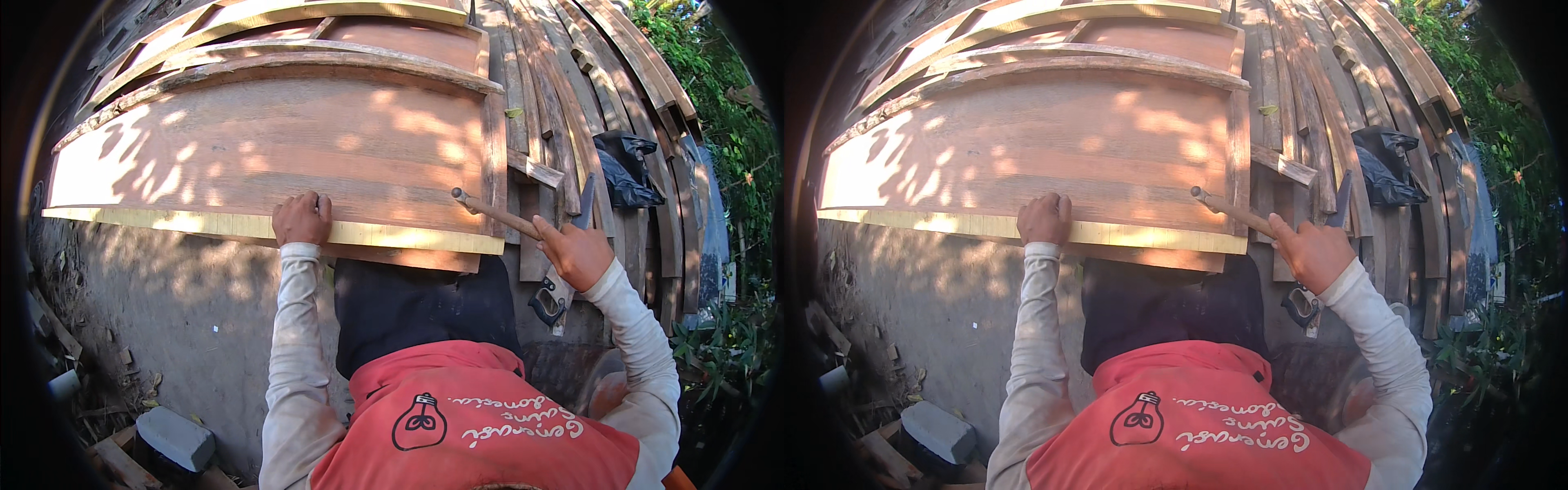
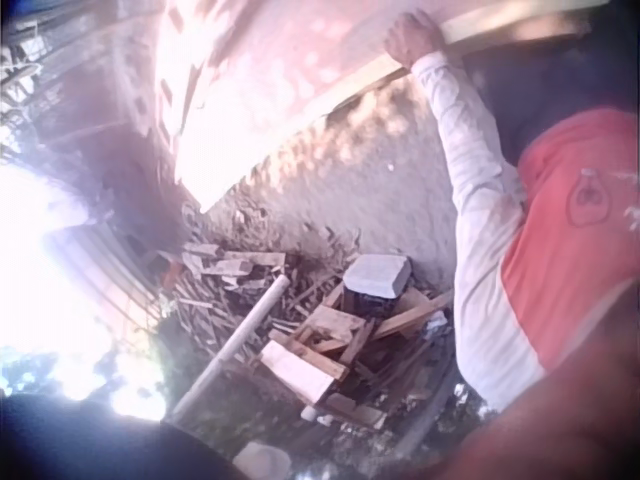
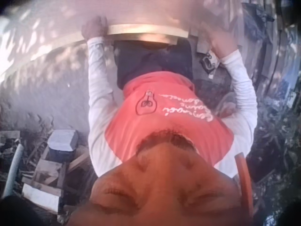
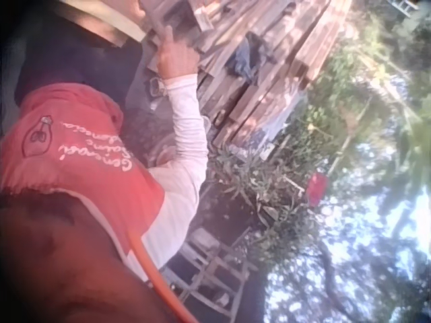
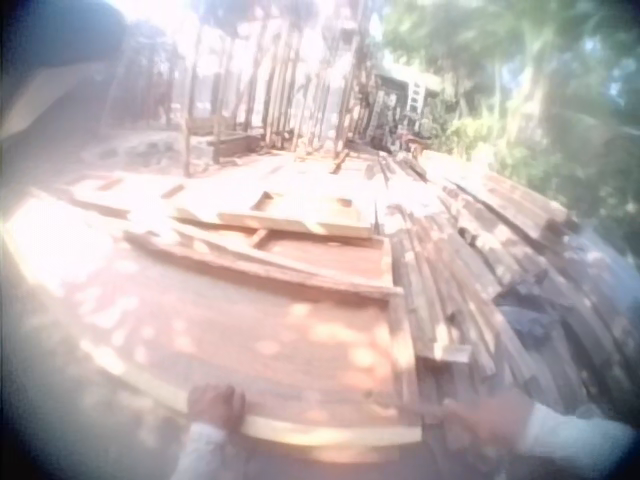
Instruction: The person marks a wood plank with a pencil, saws it with a hand saw, and hammers nails into a wooden frame by hand.
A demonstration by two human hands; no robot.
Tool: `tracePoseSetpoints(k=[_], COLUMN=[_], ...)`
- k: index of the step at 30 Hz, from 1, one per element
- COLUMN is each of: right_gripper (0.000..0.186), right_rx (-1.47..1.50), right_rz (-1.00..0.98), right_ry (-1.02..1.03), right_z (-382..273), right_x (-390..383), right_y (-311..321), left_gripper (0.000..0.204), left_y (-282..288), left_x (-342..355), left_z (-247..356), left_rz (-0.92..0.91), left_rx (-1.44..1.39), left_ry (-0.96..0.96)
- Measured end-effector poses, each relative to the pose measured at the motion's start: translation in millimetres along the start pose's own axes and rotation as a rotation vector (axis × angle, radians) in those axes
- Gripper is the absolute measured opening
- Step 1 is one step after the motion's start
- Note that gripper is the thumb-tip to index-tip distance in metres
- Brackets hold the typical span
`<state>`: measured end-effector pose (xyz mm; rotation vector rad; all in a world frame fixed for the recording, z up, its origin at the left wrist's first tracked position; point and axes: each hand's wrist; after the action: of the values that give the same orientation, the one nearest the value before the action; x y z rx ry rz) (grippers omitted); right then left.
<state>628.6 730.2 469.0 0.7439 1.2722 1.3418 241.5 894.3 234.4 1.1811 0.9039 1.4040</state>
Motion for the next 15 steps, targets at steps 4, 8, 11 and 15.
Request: tracePoseSetpoints(k=[4,8,11,15], right_gripper=[0.059,0.059,0.054,0.044], right_rx=[0.18,0.206,0.168,0.336], right_rz=[0.283,0.448,0.545,0.828], right_ry=[0.054,0.024,-0.02,-0.054], right_z=[-7,10,42,96], right_x=[10,30,44,52], right_y=[12,0,-11,-49], left_gripper=[0.033,0.037,0.041,0.067], left_y=[21,33,46,60], left_x=[-3,-2,3,9], left_z=[8,20,37,154], left_rz=[-0.069,-0.097,-0.19,-0.112], left_rx=[0.019,0.0,-0.03,-0.375], left_ry=[0.04,0.046,0.09,-0.131])
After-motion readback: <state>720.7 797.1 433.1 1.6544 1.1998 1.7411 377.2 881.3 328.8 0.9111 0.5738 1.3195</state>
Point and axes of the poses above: each hand's wrist, its own x-axis towards the middle knuckle, its own y-axis out of the back of the hand, z = x × y, and after that the axes turned 5 degrees about x, right-handed
